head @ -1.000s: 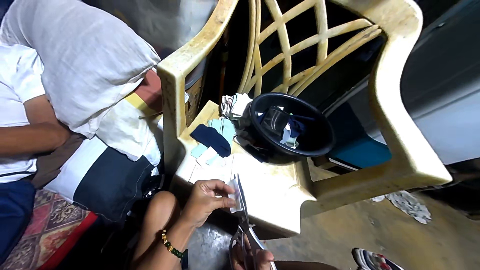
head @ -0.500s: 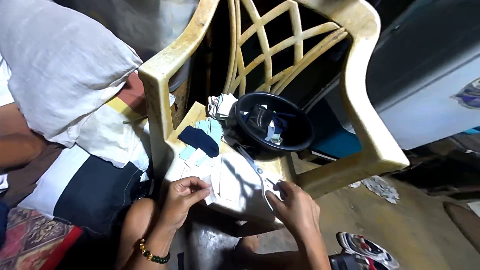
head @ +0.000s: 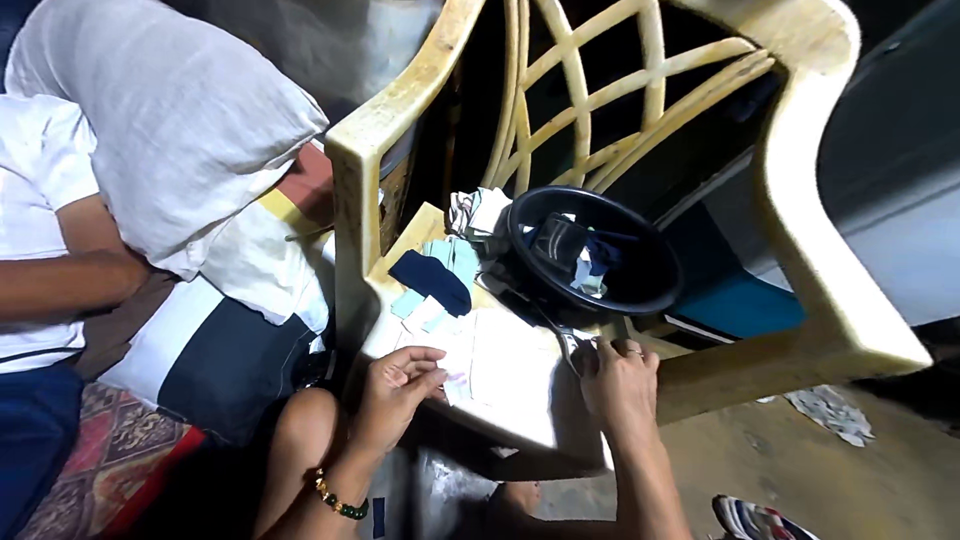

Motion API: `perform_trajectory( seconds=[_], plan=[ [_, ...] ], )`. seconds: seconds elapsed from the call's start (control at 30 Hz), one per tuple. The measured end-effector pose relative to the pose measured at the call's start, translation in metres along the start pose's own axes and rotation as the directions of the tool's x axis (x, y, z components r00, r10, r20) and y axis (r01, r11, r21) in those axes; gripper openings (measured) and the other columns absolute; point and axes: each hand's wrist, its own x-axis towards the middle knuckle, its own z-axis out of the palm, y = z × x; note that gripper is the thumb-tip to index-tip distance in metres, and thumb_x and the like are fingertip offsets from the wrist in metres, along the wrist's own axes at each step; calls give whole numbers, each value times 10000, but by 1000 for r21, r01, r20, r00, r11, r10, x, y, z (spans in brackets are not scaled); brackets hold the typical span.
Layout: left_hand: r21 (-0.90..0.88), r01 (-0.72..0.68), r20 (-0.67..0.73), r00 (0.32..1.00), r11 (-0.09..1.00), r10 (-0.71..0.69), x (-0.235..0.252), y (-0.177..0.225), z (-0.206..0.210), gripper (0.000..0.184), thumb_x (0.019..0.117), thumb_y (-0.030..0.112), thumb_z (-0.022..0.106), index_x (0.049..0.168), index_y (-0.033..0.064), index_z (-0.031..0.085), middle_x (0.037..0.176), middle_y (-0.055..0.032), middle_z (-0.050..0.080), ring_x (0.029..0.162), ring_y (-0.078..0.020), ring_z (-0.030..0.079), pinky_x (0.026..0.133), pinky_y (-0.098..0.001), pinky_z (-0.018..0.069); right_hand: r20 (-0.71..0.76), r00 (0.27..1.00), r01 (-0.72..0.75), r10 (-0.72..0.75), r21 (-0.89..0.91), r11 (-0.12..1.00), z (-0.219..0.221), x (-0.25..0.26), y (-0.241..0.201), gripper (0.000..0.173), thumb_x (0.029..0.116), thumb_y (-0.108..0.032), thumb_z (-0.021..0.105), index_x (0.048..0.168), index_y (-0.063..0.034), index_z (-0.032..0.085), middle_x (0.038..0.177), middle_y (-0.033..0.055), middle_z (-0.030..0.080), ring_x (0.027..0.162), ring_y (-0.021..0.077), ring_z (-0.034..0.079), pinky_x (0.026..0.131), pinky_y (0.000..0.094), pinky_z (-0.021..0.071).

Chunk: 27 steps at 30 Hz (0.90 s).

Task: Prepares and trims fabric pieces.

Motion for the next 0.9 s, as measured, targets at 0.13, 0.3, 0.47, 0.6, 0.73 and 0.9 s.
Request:
perform_trajectory(
  seconds=[0.13,0.3,0.47,0.6,0.73,0.9],
  plan=[
    [17,-30,-2,1000,999,30,-1,-3,7,257,840,-131,678,1081,-44,655,820,15,732,688,-82,715,676,-259,631,-289,922,368,-260,433,823,0,-38,-44,188,855,-88,711,955,66,751,993,226,728,950,331,699,847,456,558],
    [14,-129,5,992,992,129,-1,-8,9,316,773,-143,723,1063,-29,674,859,22,743,758,-53,712,716,-226,613,-94,958,237,-270,790,566,12,-62,-86,187,803,-172,773,917,-25,756,905,6,718,864,-4,656,763,138,533],
    [-52,-92,29,995,994,94,0,-7,6,340,771,-165,699,1089,-55,653,900,-15,750,774,-77,718,726,-240,615,-212,932,336,-295,812,477,20,-60,-93,118,800,-43,729,901,11,755,872,9,719,839,-12,647,798,126,525],
    [-92,30,32,999,995,-27,-1,-1,4,151,908,-61,608,989,-17,728,855,-2,745,728,-76,716,702,-259,622,-278,906,403,-318,795,454,24,-59,-94,79,810,-45,737,873,1,752,865,9,733,862,-6,658,825,131,524],
    [-106,60,38,998,993,-56,0,-2,2,168,948,-52,587,914,-5,744,840,-30,749,728,-91,722,711,-267,628,-342,873,479,-347,732,484,29,-60,-94,71,830,-64,730,869,-8,751,851,19,736,869,8,665,846,136,520],
    [-156,151,29,989,976,-148,0,4,3,202,958,-47,547,879,14,723,827,-31,738,715,-93,715,695,-273,624,-434,818,573,-377,667,476,40,-64,-91,127,942,-132,654,948,-46,747,886,24,729,904,37,658,866,172,506]
  ],
)
